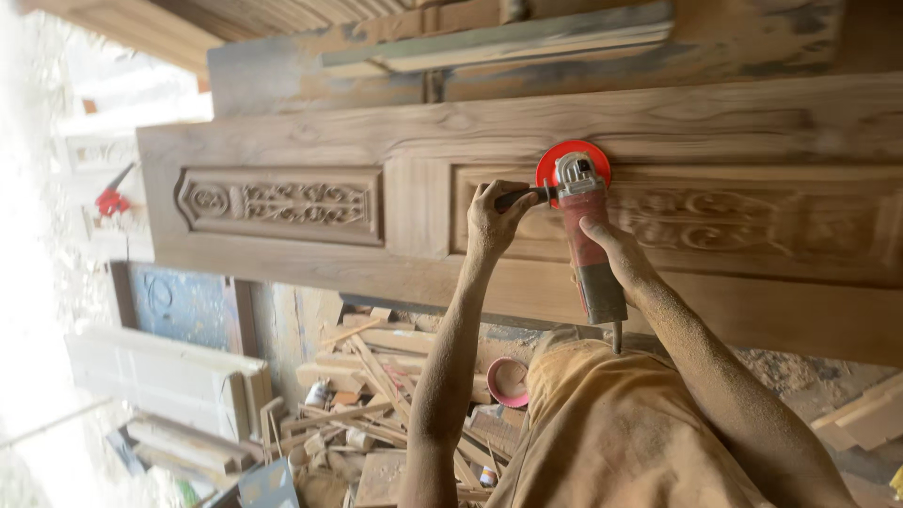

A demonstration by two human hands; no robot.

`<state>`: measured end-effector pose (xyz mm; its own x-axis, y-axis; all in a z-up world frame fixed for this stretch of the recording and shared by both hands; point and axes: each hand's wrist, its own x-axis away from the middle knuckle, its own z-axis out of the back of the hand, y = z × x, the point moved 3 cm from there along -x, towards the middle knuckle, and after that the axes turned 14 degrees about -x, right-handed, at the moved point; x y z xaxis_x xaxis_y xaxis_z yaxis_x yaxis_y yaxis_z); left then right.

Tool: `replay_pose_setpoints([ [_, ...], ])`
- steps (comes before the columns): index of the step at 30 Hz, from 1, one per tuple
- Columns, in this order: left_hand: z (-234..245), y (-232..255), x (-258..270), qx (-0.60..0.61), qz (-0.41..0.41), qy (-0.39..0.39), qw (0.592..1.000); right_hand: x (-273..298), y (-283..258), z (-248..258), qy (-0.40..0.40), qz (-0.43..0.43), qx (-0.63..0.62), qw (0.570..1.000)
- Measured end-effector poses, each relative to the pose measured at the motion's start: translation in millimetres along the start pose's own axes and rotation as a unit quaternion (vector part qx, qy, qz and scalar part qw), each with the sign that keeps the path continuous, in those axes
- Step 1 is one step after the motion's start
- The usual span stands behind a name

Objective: The person uses a handheld electric sander to smooth the surface of a large, carved wooden panel. They move the sander across the flat areas and around the intricate carvings, generating wood dust. The person briefly pauses to wipe the surface with their hand before resuming sanding.

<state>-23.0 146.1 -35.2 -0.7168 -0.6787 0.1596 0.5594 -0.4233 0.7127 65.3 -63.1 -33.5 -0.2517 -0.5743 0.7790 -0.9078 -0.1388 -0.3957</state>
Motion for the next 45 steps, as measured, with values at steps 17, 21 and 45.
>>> replay_pose_setpoints([
  [17,182,-169,10,0.04,0.134,0.135,0.981,-124,77,-191,-0.072,0.058,0.22,0.971],
  [21,187,-172,-3,0.093,0.105,0.164,0.976,-126,61,-209,-0.067,0.062,0.27,0.958],
  [45,172,-169,41,0.029,0.147,0.158,0.976,-119,70,-191,-0.172,0.26,0.266,0.912],
])
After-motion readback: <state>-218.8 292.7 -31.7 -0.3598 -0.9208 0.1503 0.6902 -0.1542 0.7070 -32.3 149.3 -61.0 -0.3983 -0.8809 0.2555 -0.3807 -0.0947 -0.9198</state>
